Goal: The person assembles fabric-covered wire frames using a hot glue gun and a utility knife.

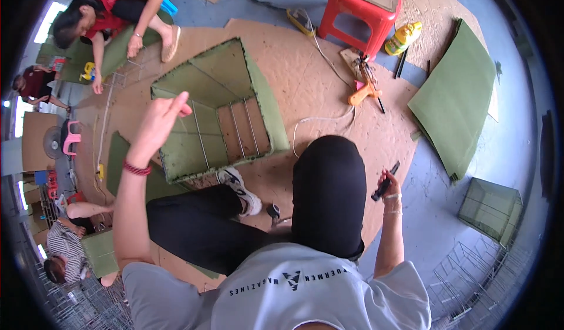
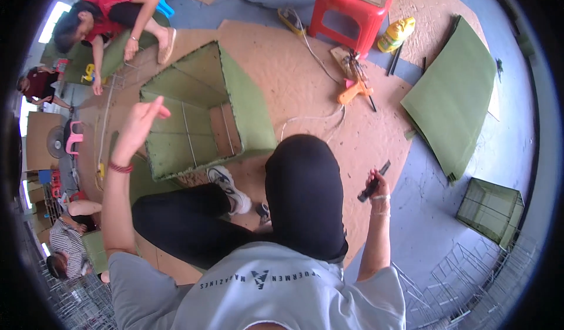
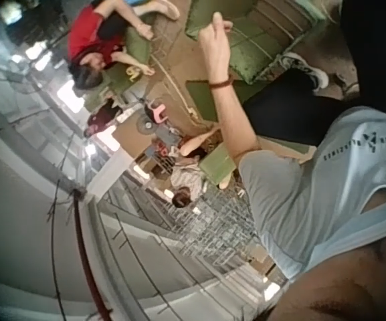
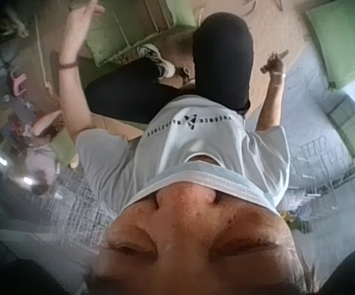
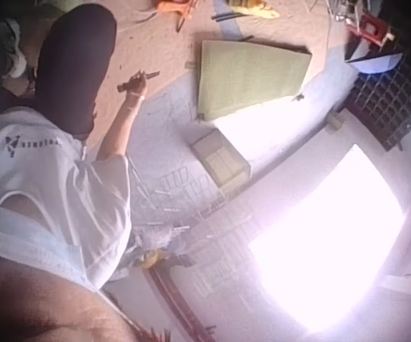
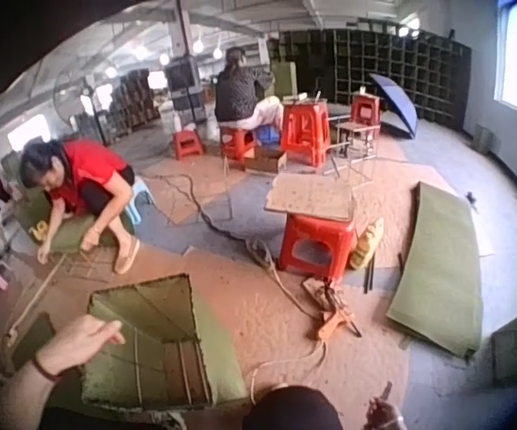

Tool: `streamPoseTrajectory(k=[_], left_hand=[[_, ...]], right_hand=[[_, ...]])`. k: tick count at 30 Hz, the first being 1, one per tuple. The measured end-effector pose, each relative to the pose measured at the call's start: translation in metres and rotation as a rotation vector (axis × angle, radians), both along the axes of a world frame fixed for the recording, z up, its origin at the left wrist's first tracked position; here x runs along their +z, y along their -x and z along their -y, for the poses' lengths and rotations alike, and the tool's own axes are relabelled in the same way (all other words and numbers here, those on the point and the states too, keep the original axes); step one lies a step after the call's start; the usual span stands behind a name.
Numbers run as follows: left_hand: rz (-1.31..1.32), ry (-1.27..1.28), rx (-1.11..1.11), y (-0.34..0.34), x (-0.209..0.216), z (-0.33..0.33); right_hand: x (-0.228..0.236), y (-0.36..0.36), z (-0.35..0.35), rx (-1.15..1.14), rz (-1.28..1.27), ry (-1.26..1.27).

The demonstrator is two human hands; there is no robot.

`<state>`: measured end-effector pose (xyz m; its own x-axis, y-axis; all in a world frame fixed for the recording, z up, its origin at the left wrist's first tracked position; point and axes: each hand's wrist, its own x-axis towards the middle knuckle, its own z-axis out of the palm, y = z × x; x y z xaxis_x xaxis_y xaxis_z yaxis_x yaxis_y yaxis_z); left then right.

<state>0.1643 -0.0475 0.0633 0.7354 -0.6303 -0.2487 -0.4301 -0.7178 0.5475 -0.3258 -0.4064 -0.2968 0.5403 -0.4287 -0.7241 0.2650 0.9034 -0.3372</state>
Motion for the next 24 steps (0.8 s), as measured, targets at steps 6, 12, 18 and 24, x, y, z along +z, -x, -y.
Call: streamPoseTrajectory(k=[6,12,18,24], left_hand=[[-0.051,0.181,0.023,-0.004,-0.059,0.043],[-0.285,0.229,0.175,0.056,-0.060,0.054],[-0.234,0.294,0.512,0.062,0.028,-0.059],[-0.108,0.806,1.112,0.060,0.080,-0.283]], right_hand=[[-0.051,0.019,0.003,0.057,-0.289,0.089],[-0.125,0.011,0.051,0.242,-0.623,0.408],[-0.156,-0.015,0.110,0.301,-0.722,0.707],[-0.122,-0.055,0.118,0.596,-1.474,1.182]])
